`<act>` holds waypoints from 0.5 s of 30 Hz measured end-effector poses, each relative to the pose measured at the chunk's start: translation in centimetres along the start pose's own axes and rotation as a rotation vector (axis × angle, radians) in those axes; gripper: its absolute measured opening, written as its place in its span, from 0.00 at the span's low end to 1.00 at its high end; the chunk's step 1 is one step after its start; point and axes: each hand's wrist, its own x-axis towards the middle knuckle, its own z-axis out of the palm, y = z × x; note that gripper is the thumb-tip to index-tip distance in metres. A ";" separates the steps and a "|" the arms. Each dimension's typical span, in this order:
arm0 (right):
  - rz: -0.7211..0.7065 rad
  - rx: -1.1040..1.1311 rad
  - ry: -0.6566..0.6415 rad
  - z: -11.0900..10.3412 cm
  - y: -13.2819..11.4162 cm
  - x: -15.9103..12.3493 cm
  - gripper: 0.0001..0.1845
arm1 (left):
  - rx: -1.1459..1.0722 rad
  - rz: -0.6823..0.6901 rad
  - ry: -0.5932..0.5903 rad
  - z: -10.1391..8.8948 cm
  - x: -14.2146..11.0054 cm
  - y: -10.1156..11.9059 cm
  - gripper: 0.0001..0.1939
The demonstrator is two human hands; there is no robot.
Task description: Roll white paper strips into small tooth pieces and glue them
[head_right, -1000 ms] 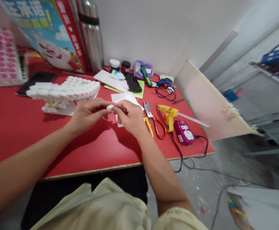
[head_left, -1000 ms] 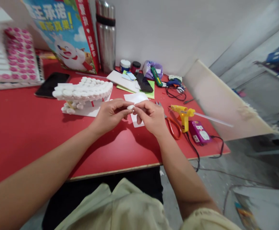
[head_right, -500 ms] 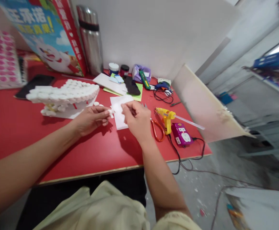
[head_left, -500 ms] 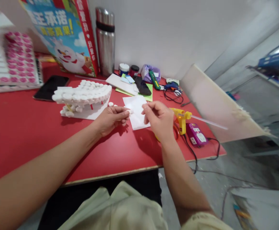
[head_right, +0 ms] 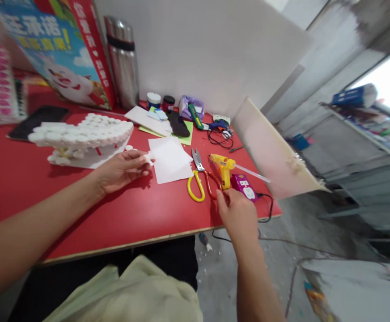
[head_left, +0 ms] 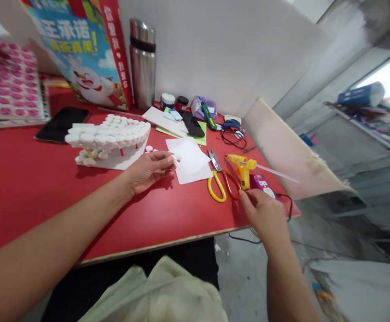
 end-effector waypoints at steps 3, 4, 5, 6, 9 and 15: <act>0.103 0.050 0.067 0.2 1.2 0.1 0.26 | 0.004 0.019 -0.043 0.4 -0.2 0.2 0.21; 0.130 0.081 0.092 0.5 1.5 0.6 0.27 | 0.005 0.022 -0.070 0.5 -0.2 0.2 0.20; 0.157 0.125 0.116 0.9 1.8 1.2 0.27 | 0.006 0.023 -0.096 0.5 -0.2 0.2 0.19; 0.185 0.179 0.142 1.4 1.9 1.9 0.28 | 0.007 0.025 -0.115 0.5 -0.2 0.1 0.18; 0.236 0.281 0.083 2.7 2.0 4.1 0.29 | 0.005 0.029 -0.140 0.1 -0.1 -0.2 0.16; 0.346 0.186 -0.054 4.3 1.6 7.0 0.23 | 0.042 0.053 -0.186 -0.4 0.4 -0.4 0.15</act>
